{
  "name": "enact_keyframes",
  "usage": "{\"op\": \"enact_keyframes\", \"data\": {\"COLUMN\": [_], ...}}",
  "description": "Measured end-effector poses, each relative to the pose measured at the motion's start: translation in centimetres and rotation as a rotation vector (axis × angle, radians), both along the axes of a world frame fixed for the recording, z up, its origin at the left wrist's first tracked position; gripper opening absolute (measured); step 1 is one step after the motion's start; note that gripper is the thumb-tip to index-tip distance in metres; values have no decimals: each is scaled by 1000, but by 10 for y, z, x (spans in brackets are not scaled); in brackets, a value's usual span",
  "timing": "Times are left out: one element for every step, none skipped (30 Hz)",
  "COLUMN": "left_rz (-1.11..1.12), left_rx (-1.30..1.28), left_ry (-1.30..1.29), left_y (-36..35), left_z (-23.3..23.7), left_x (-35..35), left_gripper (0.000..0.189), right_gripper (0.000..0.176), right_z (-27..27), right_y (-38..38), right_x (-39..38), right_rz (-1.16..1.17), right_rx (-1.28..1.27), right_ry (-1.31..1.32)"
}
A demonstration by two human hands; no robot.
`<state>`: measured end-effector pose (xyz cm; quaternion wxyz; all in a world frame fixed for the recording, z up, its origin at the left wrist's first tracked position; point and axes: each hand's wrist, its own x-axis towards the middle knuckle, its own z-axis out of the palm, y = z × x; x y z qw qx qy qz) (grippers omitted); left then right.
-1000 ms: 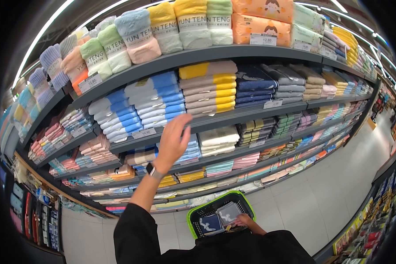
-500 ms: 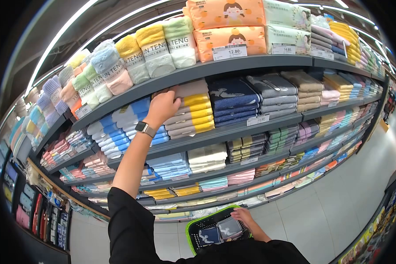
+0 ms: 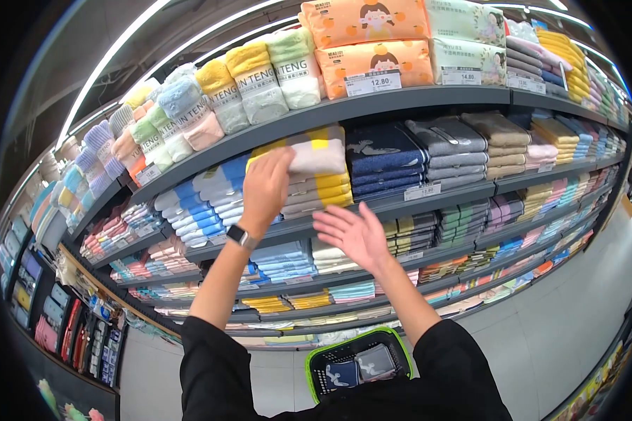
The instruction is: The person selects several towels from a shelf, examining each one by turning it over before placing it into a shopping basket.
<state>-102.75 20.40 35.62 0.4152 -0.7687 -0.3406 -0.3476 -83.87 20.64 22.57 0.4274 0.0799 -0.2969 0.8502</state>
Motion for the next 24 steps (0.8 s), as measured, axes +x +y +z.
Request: {"op": "enact_keyframes", "data": {"left_rz": [-13, -27, -30, -33, -27, -20, -29, -30, -45, -60, -76, -80, -100, -120, -119, -127, -252, -373, -503, -504, -688, -886, -888, -803], "left_rx": [-19, -42, -50, -59, -69, -79, -115, -122, -200, -276, -414, -419, -509, -599, -629, -637, -821, -989, -1133, -1134, -1408, -1681, -1680, -1726], "left_ry": [16, 33, 57, 81, 123, 163, 184, 178, 154, 131, 111, 105, -30, -163, -283, -286, -690, -1105, -1337, -1349, -1648, -1939, -1947, -1859], "left_y": [-12, -25, -39, -54, -65, -75, -84, -92, -101, -111, -124, -136, -148, -158, -163, -163, -161, -160, -161, -164, -168, -172, -175, -178], "left_z": [-6, -12, -19, -27, -37, -48, -59, -67, -74, -80, -81, -85, -90, -97, -108, -124, -143, -158, -165, -175, -186, -197, -206, -212], "left_x": [2, 4, 7, 10, 9, 7, 5, 2, 0, -3, -5, -7, -9, -12, -22, -29, -36, -43, -48, -56, -64, -71, -75, -77], "left_gripper": [34, 39, 39, 39, 37, 35, 38, 38, 40, 42, 44, 44, 45, 46, 54, 54, 56, 57, 54, 54, 51, 49, 49, 49], "right_gripper": [67, 68, 68, 67, 67, 66, 66, 66, 66, 64, 63, 61, 60, 60, 60, 60, 60, 60, 60, 60, 60, 60, 61, 61], "right_z": [16, 26, 30, 33, 34, 32, 25, 13, 0, -15, -29, -44, -57, -67, -75, -84, -92, -99, -105, -109, -111, -114, -124, -125], "right_y": [3, 2, -1, -4, -7, -11, -16, -23, -30, -37, -44, -49, -55, -64, -73, -81, -88, -95, -102, -108, -113, -119, -122, -126], "right_x": [-3, -4, -4, -5, -6, -11, -15, -17, -19, -19, -18, -17, -13, -10, -8, -6, -4, -3, -3, -4, -6, -7, -8, -10], "right_rz": [70, 140, 134, 142, 150, 38, -30, -97, -98, -133, -169, -190, -213, -220, -222, -224, -231, -213, -192, -190, -147, -104, -76, -75], "right_rx": [-38, -79, -80, -87, -97, -128, -135, -143, -153, -155, -156, -194, -231, -237, -270, -307, -317, -322, -324, -328, -295, -262, -254, -256], "right_ry": [81, 163, 164, 219, 272, 254, 210, 165, 158, 107, 57, 15, -28, -34, -59, -84, -90, -84, -80, -91, -115, -137, -184, -190]}}
